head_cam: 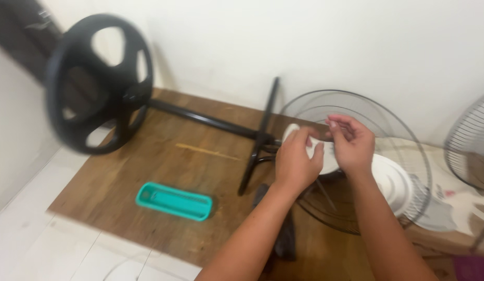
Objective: The person removes the front grille of a standing electric fan, then uses a screwdriver to loosen and remove the central hub nut. They detach the fan blades from the motor shaft and place them aside. The person then reattaches the blades and tightens the hub nut, repeating the removal and reattachment process multiple times.
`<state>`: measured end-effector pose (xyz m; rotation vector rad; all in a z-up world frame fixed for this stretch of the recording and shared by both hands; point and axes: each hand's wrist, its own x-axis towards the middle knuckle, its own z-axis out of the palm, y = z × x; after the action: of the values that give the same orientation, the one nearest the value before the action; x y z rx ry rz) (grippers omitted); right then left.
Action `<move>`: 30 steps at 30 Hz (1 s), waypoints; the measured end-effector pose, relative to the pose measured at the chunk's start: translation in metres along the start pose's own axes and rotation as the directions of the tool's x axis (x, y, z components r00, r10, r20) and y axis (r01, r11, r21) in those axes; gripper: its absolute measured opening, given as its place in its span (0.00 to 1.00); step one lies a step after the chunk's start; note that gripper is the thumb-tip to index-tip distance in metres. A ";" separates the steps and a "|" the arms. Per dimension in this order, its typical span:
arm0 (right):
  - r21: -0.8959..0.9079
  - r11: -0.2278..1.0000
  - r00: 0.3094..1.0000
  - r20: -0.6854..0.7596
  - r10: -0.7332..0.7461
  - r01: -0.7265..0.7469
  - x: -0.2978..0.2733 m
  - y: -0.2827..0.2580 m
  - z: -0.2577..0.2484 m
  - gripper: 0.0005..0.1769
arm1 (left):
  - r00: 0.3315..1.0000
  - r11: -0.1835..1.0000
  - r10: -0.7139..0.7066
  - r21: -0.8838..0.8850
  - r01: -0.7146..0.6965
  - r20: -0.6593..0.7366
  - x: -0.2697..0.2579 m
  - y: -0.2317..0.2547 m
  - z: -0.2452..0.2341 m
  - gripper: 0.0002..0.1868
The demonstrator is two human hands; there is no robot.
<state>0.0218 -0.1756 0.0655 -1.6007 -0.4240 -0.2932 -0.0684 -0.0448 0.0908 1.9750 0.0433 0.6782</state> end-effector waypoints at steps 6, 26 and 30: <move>-0.469 0.827 0.940 -0.280 0.196 -0.312 -0.020 0.058 -0.103 0.12 | 0.816 0.936 -0.274 0.337 0.104 0.508 -0.021 -0.052 0.049 0.11; -0.829 0.378 0.866 -0.228 0.445 -0.413 -0.063 0.095 -0.139 0.41 | 0.686 0.619 -0.188 0.627 -0.473 0.703 -0.022 -0.162 0.133 0.20; -0.755 0.489 0.882 -0.252 0.398 -0.437 -0.071 0.095 -0.131 0.41 | 0.751 0.536 -0.106 0.674 -0.509 0.652 -0.019 -0.157 0.117 0.10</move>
<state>0.0087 -0.3164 -0.0404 -2.5278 0.2175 -0.1315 0.0105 -0.0682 -0.0875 3.1211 -0.3839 0.0370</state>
